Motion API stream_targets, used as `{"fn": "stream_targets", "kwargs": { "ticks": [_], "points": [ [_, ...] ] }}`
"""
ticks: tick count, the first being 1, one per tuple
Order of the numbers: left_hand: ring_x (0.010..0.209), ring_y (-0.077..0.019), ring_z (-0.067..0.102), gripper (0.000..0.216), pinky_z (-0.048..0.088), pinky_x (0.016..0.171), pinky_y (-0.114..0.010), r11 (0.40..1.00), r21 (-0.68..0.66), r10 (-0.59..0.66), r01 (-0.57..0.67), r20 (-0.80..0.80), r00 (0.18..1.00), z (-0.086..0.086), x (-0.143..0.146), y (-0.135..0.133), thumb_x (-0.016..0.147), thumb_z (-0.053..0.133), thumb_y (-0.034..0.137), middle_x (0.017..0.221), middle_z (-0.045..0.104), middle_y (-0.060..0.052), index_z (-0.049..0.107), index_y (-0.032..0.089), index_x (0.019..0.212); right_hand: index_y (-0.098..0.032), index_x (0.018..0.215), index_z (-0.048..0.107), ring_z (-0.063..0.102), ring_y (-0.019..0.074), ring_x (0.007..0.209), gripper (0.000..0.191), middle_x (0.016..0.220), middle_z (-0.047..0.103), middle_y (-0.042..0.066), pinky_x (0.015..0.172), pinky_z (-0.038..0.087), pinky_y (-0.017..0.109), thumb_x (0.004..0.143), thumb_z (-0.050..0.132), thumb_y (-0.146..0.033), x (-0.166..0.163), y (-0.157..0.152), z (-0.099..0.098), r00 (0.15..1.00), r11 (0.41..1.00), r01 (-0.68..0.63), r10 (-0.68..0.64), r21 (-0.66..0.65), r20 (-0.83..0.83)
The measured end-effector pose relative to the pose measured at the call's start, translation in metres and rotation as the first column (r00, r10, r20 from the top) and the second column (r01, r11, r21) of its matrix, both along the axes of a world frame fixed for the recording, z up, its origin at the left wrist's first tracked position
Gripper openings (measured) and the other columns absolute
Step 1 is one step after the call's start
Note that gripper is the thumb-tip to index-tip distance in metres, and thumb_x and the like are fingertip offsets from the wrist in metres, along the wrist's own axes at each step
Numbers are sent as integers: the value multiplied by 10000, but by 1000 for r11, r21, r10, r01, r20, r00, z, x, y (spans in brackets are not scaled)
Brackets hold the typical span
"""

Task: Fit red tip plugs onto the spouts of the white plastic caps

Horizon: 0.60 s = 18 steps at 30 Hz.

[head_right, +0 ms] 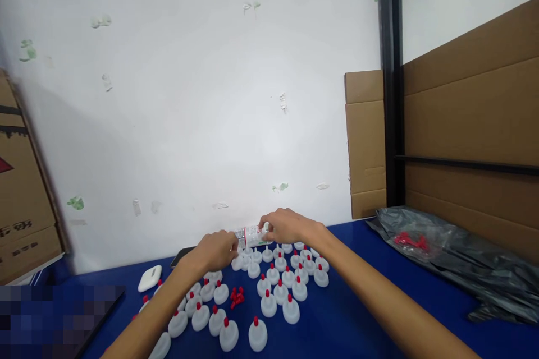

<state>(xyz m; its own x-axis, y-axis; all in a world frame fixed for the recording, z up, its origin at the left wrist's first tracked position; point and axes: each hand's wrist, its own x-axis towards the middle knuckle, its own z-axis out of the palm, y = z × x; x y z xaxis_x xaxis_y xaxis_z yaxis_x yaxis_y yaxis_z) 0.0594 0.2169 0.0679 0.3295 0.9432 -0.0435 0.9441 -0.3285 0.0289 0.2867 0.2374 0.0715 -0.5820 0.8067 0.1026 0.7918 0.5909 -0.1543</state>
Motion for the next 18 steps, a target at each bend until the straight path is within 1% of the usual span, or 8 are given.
{"fn": "stream_targets", "kwargs": {
  "ticks": [3,5,7,10,12,14,16,18],
  "points": [
    [924,-203,703,263,591,841,-410,996,-29,-85,90,140,987,14,-7,2,1022,636,392,1088,713,-62,682,154,1124,-199,1373,602,703,247,897,635,1032,740,84,779,543,363,911,689,-626,-13,-10,1,999,999,-36,36,9,-32],
    [802,-177,696,300,576,767,-354,985,-39,-156,171,246,957,24,-10,2,1045,573,423,930,724,-28,697,150,1048,-213,1396,600,709,260,913,701,1026,761,91,742,510,319,884,674,-686,-18,-16,3,996,998,-53,55,37,-64],
    [727,-172,673,364,536,694,-306,975,-22,-203,223,336,920,30,-10,1,1050,502,446,836,722,-19,709,147,1023,-230,1361,635,712,239,906,578,1011,772,72,714,483,287,938,631,-625,-22,-21,6,994,995,-56,63,77,-88],
    [747,-191,657,428,485,664,-289,972,19,-219,232,411,885,32,-9,0,1018,456,473,874,738,-57,715,132,1037,-216,1281,683,704,207,829,369,918,766,50,692,469,280,1001,588,-437,-23,-26,12,996,990,-18,31,143,-83],
    [757,-200,661,409,478,657,-292,971,-18,-210,238,411,887,30,-8,0,999,483,466,890,742,-65,720,134,1027,-185,1248,684,696,210,846,342,936,747,58,743,501,316,998,606,-405,-22,-28,15,998,983,21,-11,184,-55],
    [744,-196,674,313,496,650,-289,957,-130,-197,259,363,911,25,-7,0,973,579,416,849,741,-44,733,144,967,-170,1195,682,688,218,910,342,1011,724,64,825,535,383,987,645,-439,-20,-28,16,999,977,52,-51,208,-13],
    [759,-183,693,208,542,686,-297,927,-268,-187,261,274,943,17,-7,2,951,679,345,838,738,-21,729,148,908,-171,1160,677,681,218,958,332,1071,705,63,881,547,433,988,658,-455,-17,-27,18,996,974,70,-78,217,31],
    [821,-180,708,170,583,760,-337,905,-361,-173,224,168,970,10,-6,3,950,725,305,897,736,-19,715,142,904,-173,1153,675,681,215,965,315,1087,700,62,889,554,437,997,655,-445,-14,-26,20,994,974,76,-92,215,66]
  ]
}}
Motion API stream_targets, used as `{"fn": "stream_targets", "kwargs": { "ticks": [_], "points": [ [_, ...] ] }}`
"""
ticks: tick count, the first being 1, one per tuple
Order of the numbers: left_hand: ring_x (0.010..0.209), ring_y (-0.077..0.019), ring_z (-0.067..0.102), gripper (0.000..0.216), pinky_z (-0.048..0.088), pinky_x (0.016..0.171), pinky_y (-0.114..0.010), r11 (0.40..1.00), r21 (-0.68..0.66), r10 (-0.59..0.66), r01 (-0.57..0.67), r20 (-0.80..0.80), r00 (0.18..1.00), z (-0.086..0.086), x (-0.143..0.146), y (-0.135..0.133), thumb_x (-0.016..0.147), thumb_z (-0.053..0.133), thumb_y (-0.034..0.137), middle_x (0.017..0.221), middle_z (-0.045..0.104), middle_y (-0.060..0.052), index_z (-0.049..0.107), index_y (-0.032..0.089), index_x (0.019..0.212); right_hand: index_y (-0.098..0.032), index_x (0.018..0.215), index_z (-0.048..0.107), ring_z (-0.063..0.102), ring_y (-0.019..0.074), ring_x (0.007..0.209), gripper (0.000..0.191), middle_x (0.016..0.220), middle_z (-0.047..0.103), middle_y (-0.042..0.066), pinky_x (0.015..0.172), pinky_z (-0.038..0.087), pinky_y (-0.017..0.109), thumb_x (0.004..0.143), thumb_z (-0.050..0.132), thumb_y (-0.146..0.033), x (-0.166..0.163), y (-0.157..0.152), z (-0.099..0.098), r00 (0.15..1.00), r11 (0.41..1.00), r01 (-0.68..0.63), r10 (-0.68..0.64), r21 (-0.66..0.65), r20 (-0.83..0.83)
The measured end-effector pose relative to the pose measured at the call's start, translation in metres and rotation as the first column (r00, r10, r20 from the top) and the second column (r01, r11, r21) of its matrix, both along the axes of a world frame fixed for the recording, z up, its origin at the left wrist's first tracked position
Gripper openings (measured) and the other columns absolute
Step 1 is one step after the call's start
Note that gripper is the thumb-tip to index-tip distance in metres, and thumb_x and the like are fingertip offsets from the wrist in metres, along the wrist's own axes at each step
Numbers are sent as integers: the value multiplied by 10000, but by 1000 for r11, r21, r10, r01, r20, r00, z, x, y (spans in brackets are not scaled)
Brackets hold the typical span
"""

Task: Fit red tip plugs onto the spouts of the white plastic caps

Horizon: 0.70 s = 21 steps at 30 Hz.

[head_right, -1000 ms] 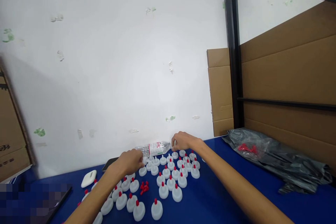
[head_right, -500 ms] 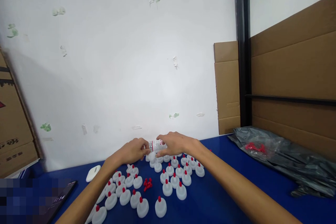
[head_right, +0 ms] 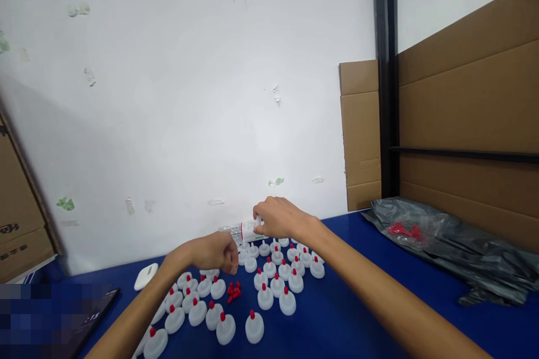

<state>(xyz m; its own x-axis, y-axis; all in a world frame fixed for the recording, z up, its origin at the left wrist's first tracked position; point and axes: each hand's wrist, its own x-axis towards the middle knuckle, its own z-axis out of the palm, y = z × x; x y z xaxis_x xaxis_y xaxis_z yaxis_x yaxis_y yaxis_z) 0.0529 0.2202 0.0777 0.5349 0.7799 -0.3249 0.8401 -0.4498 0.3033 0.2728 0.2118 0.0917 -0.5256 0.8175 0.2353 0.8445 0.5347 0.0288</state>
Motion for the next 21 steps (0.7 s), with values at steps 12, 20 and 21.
{"fn": "stream_targets", "kwargs": {
  "ticks": [12,20,21],
  "points": [
    [1001,-226,705,211,601,871,-419,998,-58,-1,-19,-329,944,-13,10,-3,990,693,317,1144,712,-63,694,152,1120,-167,1145,675,687,206,952,264,1075,698,55,861,575,418,1009,653,-392,-1,1,0,995,1000,-20,21,-12,100],
    [1065,-250,687,309,596,886,-436,994,51,109,-97,-345,932,-18,25,-14,994,686,336,1252,668,-86,647,176,1256,-166,1142,673,685,205,942,269,1067,697,53,861,571,419,1009,651,-398,0,5,-5,993,999,-42,43,-17,109],
    [1078,-253,683,319,593,893,-441,993,64,118,-102,-340,933,-17,26,-16,994,686,335,1267,661,-89,641,180,1269,-166,1146,673,686,205,941,272,1065,698,52,862,571,420,1009,651,-399,0,4,-5,993,999,-47,48,-19,108]
  ]
}}
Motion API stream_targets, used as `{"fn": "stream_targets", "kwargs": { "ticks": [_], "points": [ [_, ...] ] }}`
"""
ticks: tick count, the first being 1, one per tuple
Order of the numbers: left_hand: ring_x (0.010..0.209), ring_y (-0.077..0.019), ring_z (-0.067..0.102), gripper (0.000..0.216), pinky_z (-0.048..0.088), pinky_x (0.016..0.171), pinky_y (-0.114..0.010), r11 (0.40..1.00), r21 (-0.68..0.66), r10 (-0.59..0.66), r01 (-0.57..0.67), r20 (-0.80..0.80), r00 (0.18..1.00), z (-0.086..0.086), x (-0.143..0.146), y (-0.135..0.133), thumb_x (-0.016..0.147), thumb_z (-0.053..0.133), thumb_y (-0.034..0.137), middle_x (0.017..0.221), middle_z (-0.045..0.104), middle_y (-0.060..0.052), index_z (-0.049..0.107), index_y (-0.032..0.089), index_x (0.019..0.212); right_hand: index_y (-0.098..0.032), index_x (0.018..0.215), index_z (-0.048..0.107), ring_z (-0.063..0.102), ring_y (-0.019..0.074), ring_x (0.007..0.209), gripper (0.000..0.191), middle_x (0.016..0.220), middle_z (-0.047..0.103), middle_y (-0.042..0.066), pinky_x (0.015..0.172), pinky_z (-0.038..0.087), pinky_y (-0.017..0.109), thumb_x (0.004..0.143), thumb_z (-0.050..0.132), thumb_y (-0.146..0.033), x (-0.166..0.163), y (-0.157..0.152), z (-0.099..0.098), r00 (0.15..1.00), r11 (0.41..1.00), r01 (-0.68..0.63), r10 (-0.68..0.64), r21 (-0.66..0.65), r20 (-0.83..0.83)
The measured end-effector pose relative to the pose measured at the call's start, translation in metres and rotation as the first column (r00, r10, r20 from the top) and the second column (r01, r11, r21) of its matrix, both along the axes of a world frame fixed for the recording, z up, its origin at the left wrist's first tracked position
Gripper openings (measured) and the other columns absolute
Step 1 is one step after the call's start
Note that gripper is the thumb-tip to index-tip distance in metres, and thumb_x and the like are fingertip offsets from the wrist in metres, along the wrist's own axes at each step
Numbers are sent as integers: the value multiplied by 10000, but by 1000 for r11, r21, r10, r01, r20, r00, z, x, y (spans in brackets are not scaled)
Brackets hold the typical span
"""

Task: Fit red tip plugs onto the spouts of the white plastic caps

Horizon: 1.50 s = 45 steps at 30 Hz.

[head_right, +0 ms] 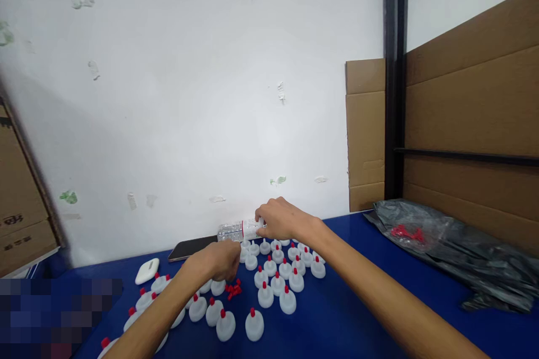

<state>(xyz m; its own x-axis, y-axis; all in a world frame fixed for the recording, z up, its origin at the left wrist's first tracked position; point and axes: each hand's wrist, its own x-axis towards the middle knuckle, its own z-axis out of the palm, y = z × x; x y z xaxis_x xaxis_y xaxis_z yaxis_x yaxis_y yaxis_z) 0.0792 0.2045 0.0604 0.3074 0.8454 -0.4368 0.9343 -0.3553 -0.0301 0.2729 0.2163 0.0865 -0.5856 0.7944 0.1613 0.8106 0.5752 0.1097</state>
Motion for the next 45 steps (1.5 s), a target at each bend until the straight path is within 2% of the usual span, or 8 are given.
{"fn": "stream_targets", "kwargs": {
  "ticks": [8,14,18,23,27,31,37,45],
  "points": [
    [1000,-228,703,246,603,857,-413,1000,-14,22,-22,-4,1000,13,-8,-2,992,690,329,1168,700,-69,679,162,1172,-166,1119,677,684,204,946,259,1071,698,53,869,569,421,1009,651,-399,2,2,-2,1000,1000,4,-4,-11,-3],
    [917,-204,716,203,612,792,-370,998,-45,42,-42,-5,999,-1,-8,7,979,711,314,1067,717,-47,693,154,1103,-162,1107,677,684,205,951,260,1078,696,54,871,568,423,1005,657,-400,0,4,-5,1000,999,1,-1,-33,2],
    [901,-199,715,214,612,779,-362,1000,-13,17,-16,61,998,-6,-11,10,985,703,322,1072,714,-48,688,157,1120,-163,1136,674,684,214,978,271,1105,696,61,889,565,437,1008,653,-401,-1,4,-5,1000,999,0,1,-48,15],
    [895,-190,705,200,602,807,-377,991,124,-84,59,209,974,8,-21,14,999,680,342,1055,717,-49,694,156,1073,-167,1142,670,683,200,927,289,1079,694,55,837,576,406,1000,661,-419,0,6,-9,999,995,-21,24,-96,28],
    [929,-208,692,173,559,851,-395,932,361,-182,28,399,899,25,-26,18,987,668,332,1010,727,-43,708,164,972,-166,1080,688,681,181,844,303,980,706,34,786,570,375,979,680,-451,0,9,-12,998,993,-69,70,-100,0],
    [859,-236,715,156,526,715,-327,886,462,-251,-47,561,789,32,-28,19,941,626,301,994,753,-64,732,195,898,-193,1104,731,696,210,849,269,930,753,51,766,512,338,952,694,-412,-2,6,-7,988,991,-132,133,16,-82],
    [659,-202,721,196,525,647,-312,895,440,-294,-75,707,643,30,-29,22,906,605,343,923,768,-49,728,194,881,-191,1231,719,716,266,900,306,961,786,95,861,454,377,987,635,-355,-5,1,0,972,965,-144,179,219,-152],
    [673,-199,741,231,466,541,-265,927,366,-272,-86,811,517,38,-33,19,899,628,387,942,762,-61,718,175,920,-204,1194,733,713,274,933,272,962,778,88,920,436,402,948,696,-316,-1,9,-4,965,932,-149,210,329,-158]
  ]
}}
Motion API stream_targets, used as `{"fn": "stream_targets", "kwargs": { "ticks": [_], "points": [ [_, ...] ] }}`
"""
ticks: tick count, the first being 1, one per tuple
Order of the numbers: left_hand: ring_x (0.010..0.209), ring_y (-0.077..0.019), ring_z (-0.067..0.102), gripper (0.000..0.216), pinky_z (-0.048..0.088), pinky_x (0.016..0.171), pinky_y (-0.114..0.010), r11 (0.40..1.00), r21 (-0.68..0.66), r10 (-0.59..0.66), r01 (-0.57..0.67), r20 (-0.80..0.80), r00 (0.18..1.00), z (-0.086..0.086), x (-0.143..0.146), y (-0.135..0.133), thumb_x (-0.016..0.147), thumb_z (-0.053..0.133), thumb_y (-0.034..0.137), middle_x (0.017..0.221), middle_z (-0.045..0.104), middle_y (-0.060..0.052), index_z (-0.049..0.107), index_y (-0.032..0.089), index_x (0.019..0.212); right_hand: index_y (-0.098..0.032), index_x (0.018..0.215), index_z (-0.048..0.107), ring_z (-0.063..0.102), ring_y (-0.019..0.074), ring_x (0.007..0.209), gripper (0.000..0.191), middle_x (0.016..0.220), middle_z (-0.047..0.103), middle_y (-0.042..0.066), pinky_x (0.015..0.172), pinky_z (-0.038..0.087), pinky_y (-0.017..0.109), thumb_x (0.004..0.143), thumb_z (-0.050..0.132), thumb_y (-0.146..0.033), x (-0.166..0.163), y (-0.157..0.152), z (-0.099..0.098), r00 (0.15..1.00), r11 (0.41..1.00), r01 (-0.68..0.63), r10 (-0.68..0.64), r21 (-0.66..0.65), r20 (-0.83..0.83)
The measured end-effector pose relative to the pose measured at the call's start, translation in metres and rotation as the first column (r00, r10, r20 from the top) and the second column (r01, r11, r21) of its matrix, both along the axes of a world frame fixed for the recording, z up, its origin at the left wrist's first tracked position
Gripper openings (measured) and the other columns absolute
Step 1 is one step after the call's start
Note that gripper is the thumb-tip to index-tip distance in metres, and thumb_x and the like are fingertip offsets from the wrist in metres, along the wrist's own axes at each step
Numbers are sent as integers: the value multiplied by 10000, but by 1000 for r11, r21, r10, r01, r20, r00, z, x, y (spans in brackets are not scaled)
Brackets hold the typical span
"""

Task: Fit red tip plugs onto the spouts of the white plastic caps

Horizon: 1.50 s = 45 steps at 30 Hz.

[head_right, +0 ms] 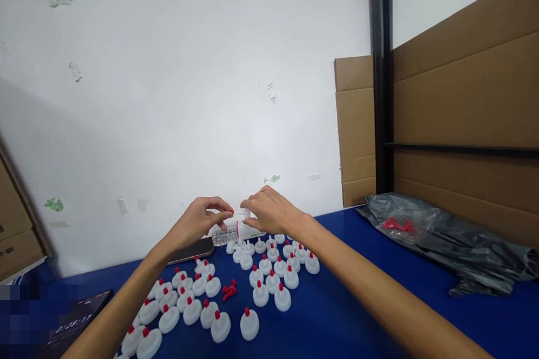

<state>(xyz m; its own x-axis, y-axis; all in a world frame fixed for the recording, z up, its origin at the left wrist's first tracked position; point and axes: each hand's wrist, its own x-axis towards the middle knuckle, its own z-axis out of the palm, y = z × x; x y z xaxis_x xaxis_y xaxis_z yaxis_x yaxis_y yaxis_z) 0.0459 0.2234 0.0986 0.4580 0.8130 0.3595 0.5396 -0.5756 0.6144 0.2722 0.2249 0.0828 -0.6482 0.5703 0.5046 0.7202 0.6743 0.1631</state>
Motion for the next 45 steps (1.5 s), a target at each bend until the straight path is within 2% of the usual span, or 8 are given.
{"fn": "stream_targets", "kwargs": {
  "ticks": [7,13,19,25,31,35,39,45],
  "points": [
    [672,-205,739,269,377,461,-234,995,-90,-26,35,103,994,4,1,-1,847,713,424,921,761,-75,728,160,897,-176,1186,724,698,272,972,263,1018,774,97,983,409,435,971,678,-320,0,-5,5,998,996,-67,67,54,1],
    [760,-201,736,311,346,493,-215,966,-219,-80,140,262,962,8,-12,4,798,814,441,874,718,-62,745,159,910,-175,1291,673,689,254,1002,329,1098,773,104,949,429,416,1009,649,-343,2,-8,7,982,983,-138,152,124,-110],
    [895,-183,663,593,371,561,-215,872,-342,-174,350,452,875,10,-23,-1,782,818,444,1154,681,-86,644,270,1321,-203,1331,639,697,215,1034,341,1125,774,73,952,432,371,1034,620,-370,-9,-24,12,939,951,-229,272,210,-209],
    [875,-240,630,427,491,708,-320,776,-346,-302,527,531,792,9,-19,-9,698,785,442,901,679,-87,760,186,1038,-262,1388,601,648,205,1226,337,1236,746,63,1032,400,378,1068,543,-350,-20,-37,13,903,912,-276,354,304,-245],
    [701,-181,562,355,439,634,-287,796,-275,-341,539,532,775,7,-17,-6,595,780,358,724,620,-31,762,166,893,-258,1437,568,673,167,1170,359,1305,724,41,940,429,332,1090,497,-320,-25,-48,17,912,896,-267,353,355,-206],
    [602,-149,498,308,396,565,-279,820,-251,-352,515,489,798,5,-19,-3,560,778,394,642,583,-18,726,153,745,-249,1344,643,672,179,1169,310,1304,727,42,885,445,341,1098,468,-318,-28,-52,18,942,904,-241,306,352,-141],
    [608,-146,509,395,421,542,-267,844,-258,-350,470,400,847,13,-21,-7,592,794,414,684,609,-22,760,145,881,-227,1278,661,678,180,1155,287,1286,736,49,855,434,337,1105,439,-279,-28,-49,16,944,883,-240,310,402,-117],
    [901,-226,648,357,491,598,-248,947,-185,-226,264,206,952,27,-21,-14,839,759,436,1030,717,-95,760,187,1094,-204,1480,482,713,212,912,412,987,784,63,835,421,349,1077,488,-287,-23,-31,8,975,955,-74,131,288,-182]
  ]
}}
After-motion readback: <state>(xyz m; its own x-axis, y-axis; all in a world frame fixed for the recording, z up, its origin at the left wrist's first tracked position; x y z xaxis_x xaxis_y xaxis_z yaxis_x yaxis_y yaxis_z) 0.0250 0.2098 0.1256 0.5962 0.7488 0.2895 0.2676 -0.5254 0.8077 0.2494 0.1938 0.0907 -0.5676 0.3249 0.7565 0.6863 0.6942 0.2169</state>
